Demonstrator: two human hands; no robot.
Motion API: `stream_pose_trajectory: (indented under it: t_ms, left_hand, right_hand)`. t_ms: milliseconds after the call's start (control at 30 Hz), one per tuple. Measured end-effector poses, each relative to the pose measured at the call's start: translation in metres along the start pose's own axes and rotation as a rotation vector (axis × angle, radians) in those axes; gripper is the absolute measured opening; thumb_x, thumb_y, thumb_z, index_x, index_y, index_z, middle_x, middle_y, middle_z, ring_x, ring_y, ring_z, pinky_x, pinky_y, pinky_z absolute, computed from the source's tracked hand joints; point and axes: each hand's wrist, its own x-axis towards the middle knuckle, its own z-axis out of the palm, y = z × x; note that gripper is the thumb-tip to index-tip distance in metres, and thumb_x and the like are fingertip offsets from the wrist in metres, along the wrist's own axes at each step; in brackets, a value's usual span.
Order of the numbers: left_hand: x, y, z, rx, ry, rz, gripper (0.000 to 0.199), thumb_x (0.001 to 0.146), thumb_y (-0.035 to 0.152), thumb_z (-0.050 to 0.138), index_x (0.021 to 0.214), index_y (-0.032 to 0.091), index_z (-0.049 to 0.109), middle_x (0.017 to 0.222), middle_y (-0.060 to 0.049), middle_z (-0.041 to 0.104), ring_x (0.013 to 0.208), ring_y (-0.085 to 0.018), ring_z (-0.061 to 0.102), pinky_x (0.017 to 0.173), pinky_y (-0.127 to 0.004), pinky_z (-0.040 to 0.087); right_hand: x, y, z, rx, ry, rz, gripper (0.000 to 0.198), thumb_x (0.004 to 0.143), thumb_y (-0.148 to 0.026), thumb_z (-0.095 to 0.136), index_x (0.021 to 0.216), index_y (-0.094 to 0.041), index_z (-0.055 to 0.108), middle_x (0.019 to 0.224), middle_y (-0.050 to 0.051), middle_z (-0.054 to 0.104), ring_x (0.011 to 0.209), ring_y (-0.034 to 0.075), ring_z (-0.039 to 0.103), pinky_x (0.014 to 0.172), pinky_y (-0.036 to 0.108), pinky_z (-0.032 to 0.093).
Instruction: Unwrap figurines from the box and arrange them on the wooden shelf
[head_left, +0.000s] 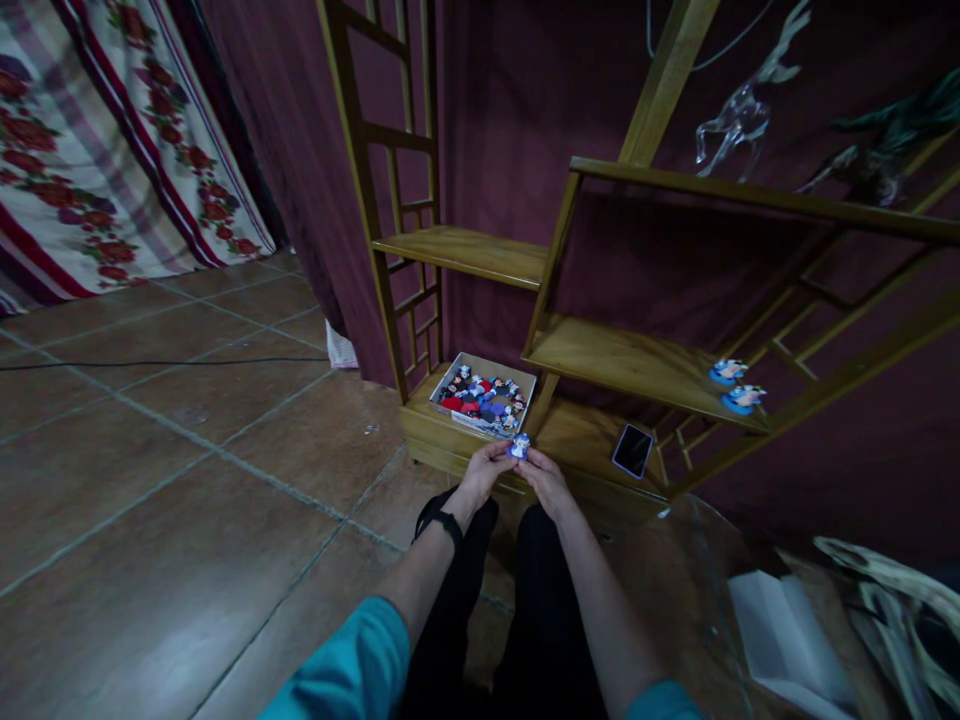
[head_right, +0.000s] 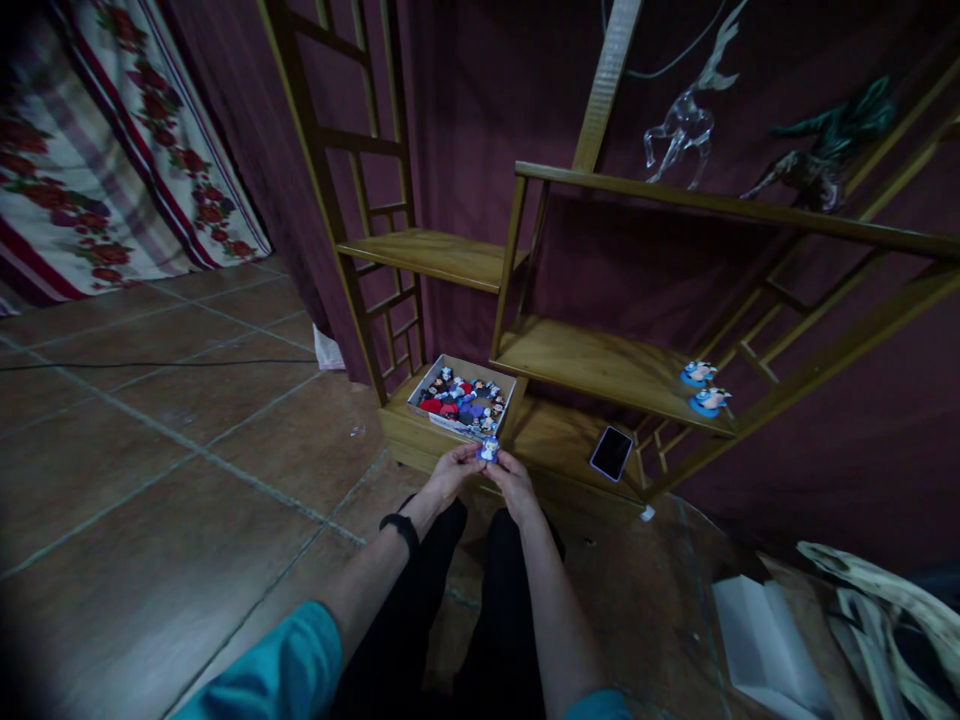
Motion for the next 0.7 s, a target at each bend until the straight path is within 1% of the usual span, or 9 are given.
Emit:
stream_pose_trajectory:
  t_ms: [200,400,567,700]
  left_hand:
    - [-0.0039,0.0054,0.0012,0.0,-0.069,-0.025,0.051,0.049,0.019,0.079,0.098,0.012,0.065,0.085,-0.007,0.068,0.076,-0.016,0.061,0.083,-0.032,0.041]
    - [-0.0058,0.0082,0.0031,0.012,-0.065,-0.025,0.05,0.046,0.019,0.08,0.094,0.012,0.067,0.082,-0.008,0.069,0.076,-0.017,0.06,0.082,-0.031,0.041]
    - [-0.004,0.0065,0.0034,0.023,-0.058,-0.019,0.048,0.047,0.02,0.08,0.093,0.012,0.067,0.081,-0.007,0.068,0.073,-0.016,0.06,0.079,-0.031,0.042]
    - [-0.0042,0.0059,0.0034,0.043,-0.041,-0.003,0.049,0.048,0.02,0.08,0.093,0.011,0.065,0.079,-0.007,0.068,0.072,-0.015,0.06,0.079,-0.031,0.043]
  right_hand:
    - [-0.0021,-0.0029,0.0018,0.016,0.0,-0.023,0.043,0.061,-0.031,0.07,0.102,-0.022,0.062,0.108,0.005,0.064,0.107,0.025,0.055,0.094,0.041,0.039]
    - [-0.0047,-0.0073,0.005,-0.01,-0.002,-0.028,0.044,0.062,-0.03,0.069,0.105,-0.022,0.061,0.109,0.004,0.064,0.108,0.024,0.054,0.095,0.04,0.039]
    - [-0.0048,-0.0069,0.0056,0.031,-0.019,-0.033,0.042,0.063,-0.031,0.069,0.103,-0.022,0.062,0.109,0.005,0.064,0.108,0.025,0.054,0.096,0.041,0.038]
    - [-0.0055,-0.0071,0.0043,0.064,-0.008,-0.03,0.044,0.061,-0.031,0.071,0.103,-0.021,0.063,0.108,0.006,0.064,0.108,0.026,0.054,0.097,0.044,0.037]
